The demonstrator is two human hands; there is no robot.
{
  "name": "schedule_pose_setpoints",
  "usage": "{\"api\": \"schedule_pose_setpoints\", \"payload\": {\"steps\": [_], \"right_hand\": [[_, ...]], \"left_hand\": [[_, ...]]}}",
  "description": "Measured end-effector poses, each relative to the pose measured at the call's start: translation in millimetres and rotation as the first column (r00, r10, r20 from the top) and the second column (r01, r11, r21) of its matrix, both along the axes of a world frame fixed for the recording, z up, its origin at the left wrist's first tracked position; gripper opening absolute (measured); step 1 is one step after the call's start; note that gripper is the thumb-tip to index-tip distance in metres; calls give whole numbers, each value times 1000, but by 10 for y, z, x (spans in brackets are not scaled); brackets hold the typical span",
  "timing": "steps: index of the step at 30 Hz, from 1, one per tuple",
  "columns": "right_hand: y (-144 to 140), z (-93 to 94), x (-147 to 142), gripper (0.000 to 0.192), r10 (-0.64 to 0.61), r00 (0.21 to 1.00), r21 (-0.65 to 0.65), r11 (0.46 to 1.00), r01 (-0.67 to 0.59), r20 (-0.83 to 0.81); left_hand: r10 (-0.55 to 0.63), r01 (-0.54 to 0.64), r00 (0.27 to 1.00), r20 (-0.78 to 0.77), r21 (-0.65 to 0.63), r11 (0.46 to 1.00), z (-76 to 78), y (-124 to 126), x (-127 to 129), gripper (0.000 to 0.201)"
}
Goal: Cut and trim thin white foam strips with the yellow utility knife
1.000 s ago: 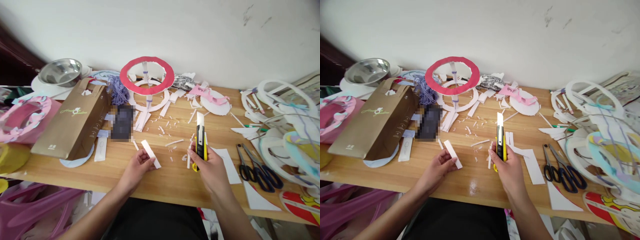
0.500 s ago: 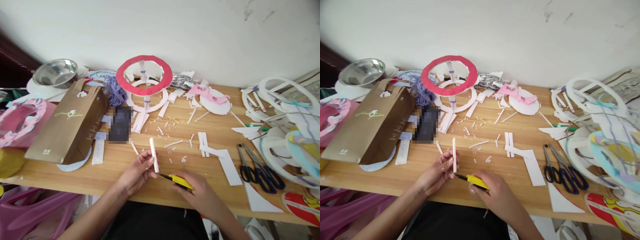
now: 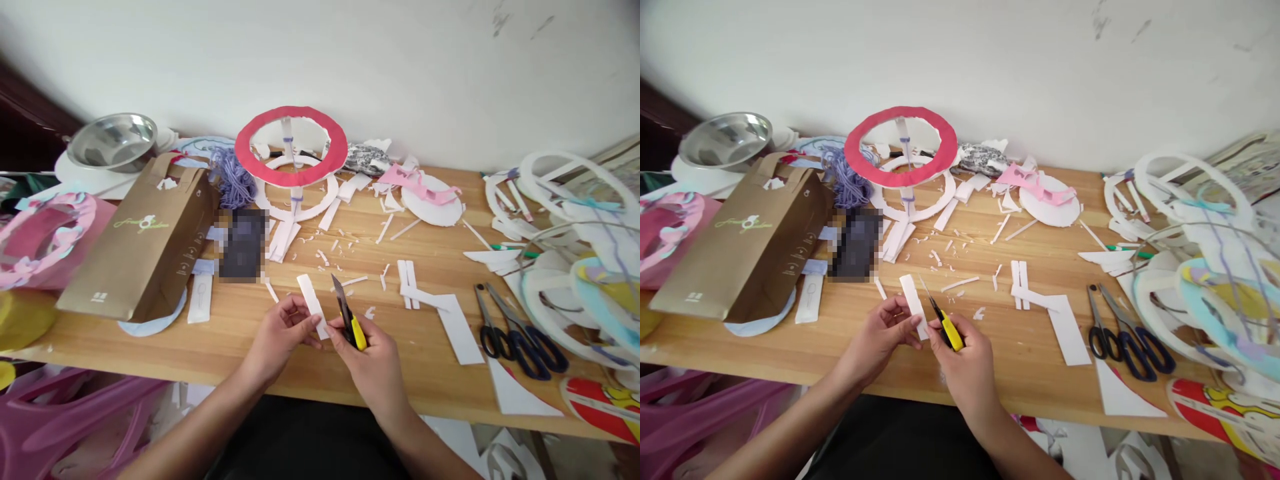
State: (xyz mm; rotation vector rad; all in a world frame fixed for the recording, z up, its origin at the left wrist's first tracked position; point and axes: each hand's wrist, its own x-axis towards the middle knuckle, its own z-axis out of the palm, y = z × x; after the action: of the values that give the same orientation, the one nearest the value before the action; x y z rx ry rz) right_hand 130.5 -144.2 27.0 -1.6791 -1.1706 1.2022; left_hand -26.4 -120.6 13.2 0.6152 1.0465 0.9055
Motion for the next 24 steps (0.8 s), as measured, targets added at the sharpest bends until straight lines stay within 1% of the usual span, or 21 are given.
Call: {"api": "schedule_pose_setpoints", "payload": {"steps": [3, 5, 9, 12, 15, 19, 22, 24], "right_hand": [[-14, -33, -1, 25, -52, 998, -9, 999, 52, -21], [-18, -52, 1, 27, -67, 997, -14, 998, 66, -24], [11, -65, 7, 28, -52, 998, -15, 999, 52, -35], [43, -69, 18, 26, -44, 999, -4, 999, 44, -28], [42, -105, 31, 23, -33, 999, 53, 998, 31, 36], [-8, -147, 23, 20, -40, 986, 171, 985, 11, 164], [-14, -107, 20, 20, -45, 979, 208, 978, 3, 197], [14, -65, 64, 21, -78, 975, 240, 970, 26, 207]], "left_hand": [[24, -23, 999, -38, 23, 999, -20, -33, 19, 34], [14, -14, 999, -29, 26, 1000, -23, -57, 43, 34], [-41, 41, 999, 0, 5, 999, -12, -73, 84, 33], [-20, 20, 1000, 7, -3, 1000, -18, -59, 90, 34], [-17, 17, 1000, 10, -2, 1000, -58, -61, 97, 32], [14, -8, 997, -75, 86, 996, -97, -102, 137, 28], [31, -13, 990, -136, 133, 991, -47, -110, 155, 27], [7, 5, 995, -102, 117, 993, 9, -95, 136, 27]]}}
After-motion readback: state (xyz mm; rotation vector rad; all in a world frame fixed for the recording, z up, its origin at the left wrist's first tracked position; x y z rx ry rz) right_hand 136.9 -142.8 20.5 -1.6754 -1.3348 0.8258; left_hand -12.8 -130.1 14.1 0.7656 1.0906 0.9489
